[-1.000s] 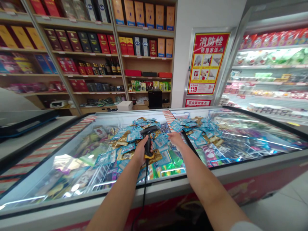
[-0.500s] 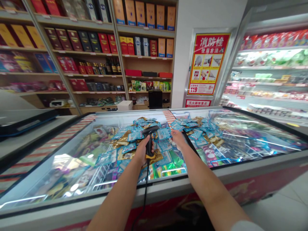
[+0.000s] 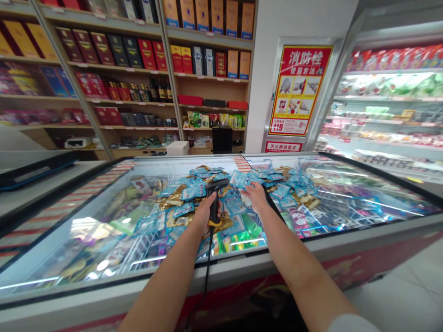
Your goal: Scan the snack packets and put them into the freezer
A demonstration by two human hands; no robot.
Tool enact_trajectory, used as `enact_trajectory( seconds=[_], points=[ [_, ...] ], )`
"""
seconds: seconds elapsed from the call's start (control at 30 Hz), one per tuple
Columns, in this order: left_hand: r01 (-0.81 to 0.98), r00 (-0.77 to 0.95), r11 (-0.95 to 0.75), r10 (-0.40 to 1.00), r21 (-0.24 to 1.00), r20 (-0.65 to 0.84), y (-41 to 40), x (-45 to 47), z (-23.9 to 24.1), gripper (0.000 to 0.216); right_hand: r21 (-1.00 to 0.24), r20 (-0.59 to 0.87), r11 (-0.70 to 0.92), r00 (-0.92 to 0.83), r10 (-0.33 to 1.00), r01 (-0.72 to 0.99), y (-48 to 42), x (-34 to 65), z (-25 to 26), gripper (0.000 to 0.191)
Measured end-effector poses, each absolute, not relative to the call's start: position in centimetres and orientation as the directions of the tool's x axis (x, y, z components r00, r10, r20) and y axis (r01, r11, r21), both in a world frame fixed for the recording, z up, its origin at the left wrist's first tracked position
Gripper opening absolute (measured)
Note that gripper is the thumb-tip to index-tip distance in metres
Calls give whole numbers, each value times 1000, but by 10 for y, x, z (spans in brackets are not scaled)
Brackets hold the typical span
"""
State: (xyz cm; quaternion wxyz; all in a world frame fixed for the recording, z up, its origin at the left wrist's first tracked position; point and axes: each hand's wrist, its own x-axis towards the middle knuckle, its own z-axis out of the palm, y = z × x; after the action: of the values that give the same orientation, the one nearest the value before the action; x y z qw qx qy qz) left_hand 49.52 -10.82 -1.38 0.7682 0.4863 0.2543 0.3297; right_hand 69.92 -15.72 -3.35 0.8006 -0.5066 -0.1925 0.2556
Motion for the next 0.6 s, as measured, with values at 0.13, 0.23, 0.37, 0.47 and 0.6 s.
enact_trajectory(
  seconds=[0.13, 0.23, 0.37, 0.47, 0.6],
  points=[
    [-245, 663, 311, 745, 918, -75, -108, 495, -15, 47, -906, 67, 368, 790, 610, -208, -158, 699, -35, 38],
    [-263, 667, 314, 742, 912, -63, -108, 494, -15, 48, -902, 70, 377, 791, 608, -210, -157, 700, -36, 38],
    [-256, 658, 323, 749, 911, -81, -110, 493, -12, 47, -883, 57, 413, 824, 564, -222, -152, 701, -38, 34],
    [-227, 640, 326, 760, 918, -112, -111, 493, -9, 46, -857, 29, 462, 875, 482, -227, -149, 706, -37, 31],
    [-216, 631, 314, 767, 924, -113, -111, 493, -8, 47, -792, -24, 570, 943, 331, -220, -150, 726, -33, 30]
  ],
)
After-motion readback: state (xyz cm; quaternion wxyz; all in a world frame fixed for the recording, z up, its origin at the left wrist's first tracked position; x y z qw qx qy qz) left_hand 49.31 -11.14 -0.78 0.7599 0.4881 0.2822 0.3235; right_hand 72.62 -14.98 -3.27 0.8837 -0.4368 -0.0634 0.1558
